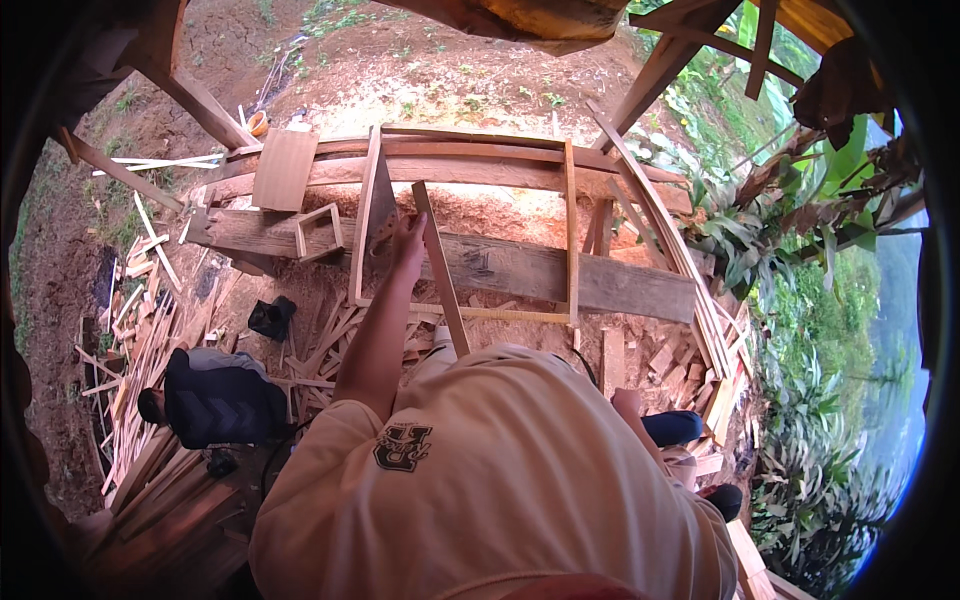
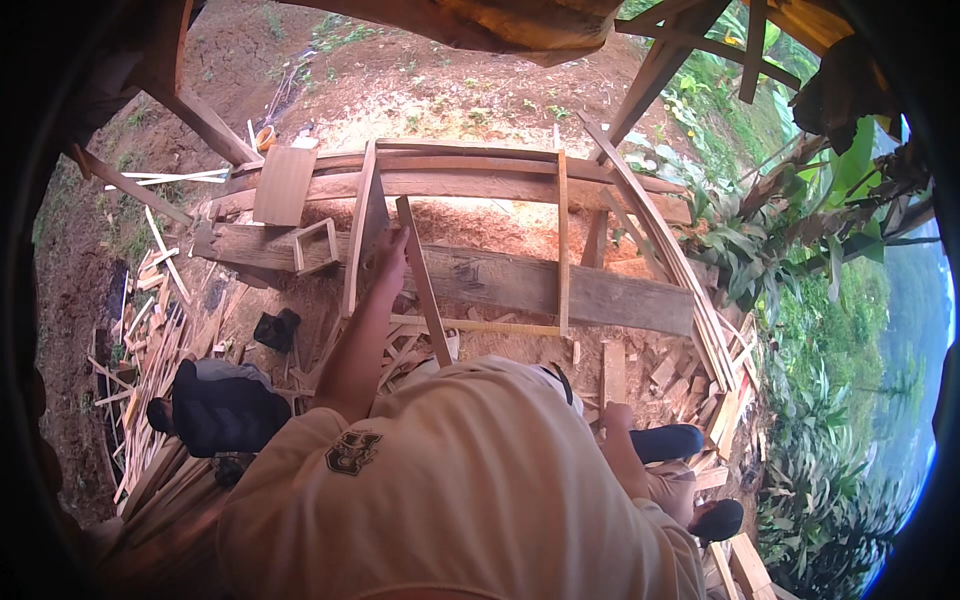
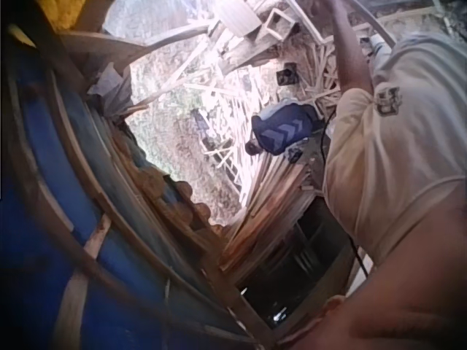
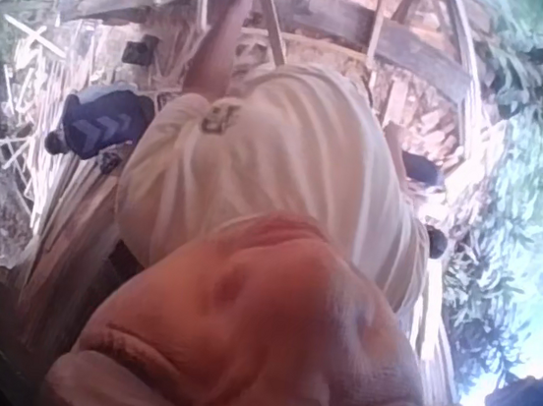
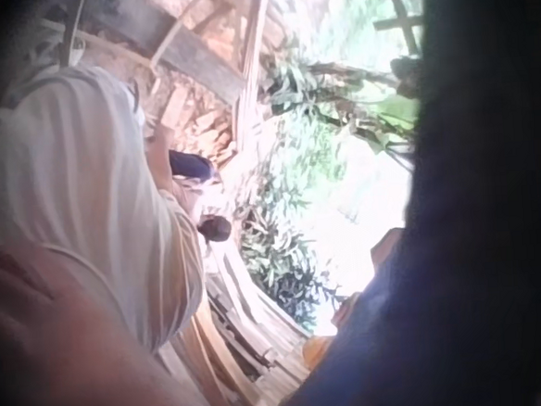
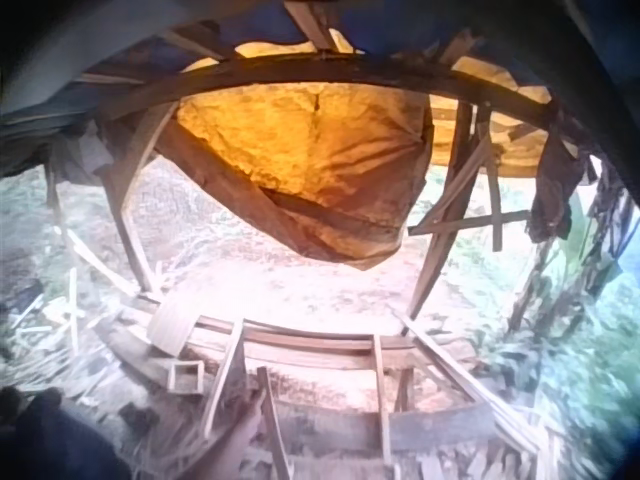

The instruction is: The person assembles a wooden frame by hand, fitting thin wooden strips into a larger structure. They use a hand saw to trim a piece of wood and a hammer to secure components. The task involves repeated measuring, fitting, and hammering of wooden parts in an outdoor setting.

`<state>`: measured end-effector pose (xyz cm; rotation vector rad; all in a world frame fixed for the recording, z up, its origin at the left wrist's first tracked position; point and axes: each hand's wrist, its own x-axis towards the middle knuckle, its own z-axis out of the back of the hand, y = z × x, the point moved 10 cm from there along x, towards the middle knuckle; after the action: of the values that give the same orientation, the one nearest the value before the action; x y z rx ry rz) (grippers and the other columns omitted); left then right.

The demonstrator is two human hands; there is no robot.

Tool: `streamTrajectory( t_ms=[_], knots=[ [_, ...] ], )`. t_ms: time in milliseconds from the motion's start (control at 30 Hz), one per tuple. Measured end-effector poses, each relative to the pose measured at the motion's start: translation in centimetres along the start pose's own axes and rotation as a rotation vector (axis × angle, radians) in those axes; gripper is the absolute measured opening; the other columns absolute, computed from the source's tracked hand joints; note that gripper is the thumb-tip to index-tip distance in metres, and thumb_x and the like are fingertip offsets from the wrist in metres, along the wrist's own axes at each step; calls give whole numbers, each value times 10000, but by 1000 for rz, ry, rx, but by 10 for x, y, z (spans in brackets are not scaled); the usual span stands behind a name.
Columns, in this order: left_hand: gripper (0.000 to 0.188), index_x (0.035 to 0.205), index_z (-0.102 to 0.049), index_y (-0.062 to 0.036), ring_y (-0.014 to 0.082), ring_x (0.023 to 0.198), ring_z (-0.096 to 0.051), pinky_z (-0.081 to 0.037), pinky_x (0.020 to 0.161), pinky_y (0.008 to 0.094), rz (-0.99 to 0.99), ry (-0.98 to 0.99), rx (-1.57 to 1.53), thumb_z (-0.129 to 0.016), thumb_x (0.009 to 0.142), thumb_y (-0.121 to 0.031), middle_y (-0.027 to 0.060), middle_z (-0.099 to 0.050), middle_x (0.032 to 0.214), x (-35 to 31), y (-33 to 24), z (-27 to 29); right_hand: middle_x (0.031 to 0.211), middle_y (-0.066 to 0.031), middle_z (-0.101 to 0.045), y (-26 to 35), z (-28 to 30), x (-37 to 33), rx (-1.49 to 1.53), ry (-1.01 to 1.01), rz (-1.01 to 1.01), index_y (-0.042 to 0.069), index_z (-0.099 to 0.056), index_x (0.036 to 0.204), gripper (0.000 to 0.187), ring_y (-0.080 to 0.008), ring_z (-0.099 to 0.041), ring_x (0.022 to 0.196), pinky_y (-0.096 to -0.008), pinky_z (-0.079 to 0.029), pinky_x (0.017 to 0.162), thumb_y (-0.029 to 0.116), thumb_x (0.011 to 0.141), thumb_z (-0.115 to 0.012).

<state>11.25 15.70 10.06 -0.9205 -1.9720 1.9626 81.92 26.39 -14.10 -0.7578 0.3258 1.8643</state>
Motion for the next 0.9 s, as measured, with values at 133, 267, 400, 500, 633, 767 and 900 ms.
streamTrajectory(
  t_ms=[133,267,400,500,633,767,900],
  knots=[
    [236,1005,-649,-69,58,691,-500,-403,613,262,26,-102,55,-636,1039,-302,-26,-590,811,-45,4,17,803,-65,-775,-9,19,5,260,126,-99,102,-794,958,194,-196,-747,654,-355,-592,585,233,957,-650],
    [266,995,-651,-42,83,732,-516,-431,671,283,-37,-87,89,-627,1043,-303,-11,-599,824,-62,15,-11,749,-85,-746,-71,-16,32,908,92,-406,42,-756,864,226,-182,-699,572,-337,-563,540,238,935,-668],
    [298,1000,-645,-15,105,748,-516,-443,703,305,-128,-179,204,-620,1045,-308,4,-601,825,-86,10,-6,703,-77,-698,-48,28,38,1167,77,-427,23,-699,802,268,-180,-676,568,-330,-535,518,244,937,-631],
    [308,1012,-646,-6,107,752,-516,-446,707,312,-134,-198,245,-618,1044,-311,13,-605,828,-89,12,-16,718,-71,-688,-45,53,46,1233,63,-350,16,-693,851,223,-179,-684,607,-327,-505,501,216,943,-659],
    [311,1033,-651,0,113,764,-537,-457,718,317,-73,-172,290,-613,1045,-308,23,-629,840,-86,18,-26,755,-35,-688,-42,56,48,1262,32,-323,81,-666,840,196,-181,-705,664,-352,-505,554,237,957,-654],
    [308,1039,-653,-1,121,783,-565,-466,735,314,-127,-146,334,-598,1052,-303,30,-649,860,-85,18,-42,737,-41,-687,-49,19,33,1316,83,-320,78,-660,834,212,-188,-709,660,-359,-508,558,249,961,-655],
    [296,1045,-660,-4,116,783,-573,-465,736,304,-126,-124,317,-585,1059,-290,22,-652,865,-81,25,-50,714,-57,-680,-71,-36,9,1233,162,-473,73,-654,826,203,-205,-694,634,-361,-509,557,229,956,-647]
  ],
)
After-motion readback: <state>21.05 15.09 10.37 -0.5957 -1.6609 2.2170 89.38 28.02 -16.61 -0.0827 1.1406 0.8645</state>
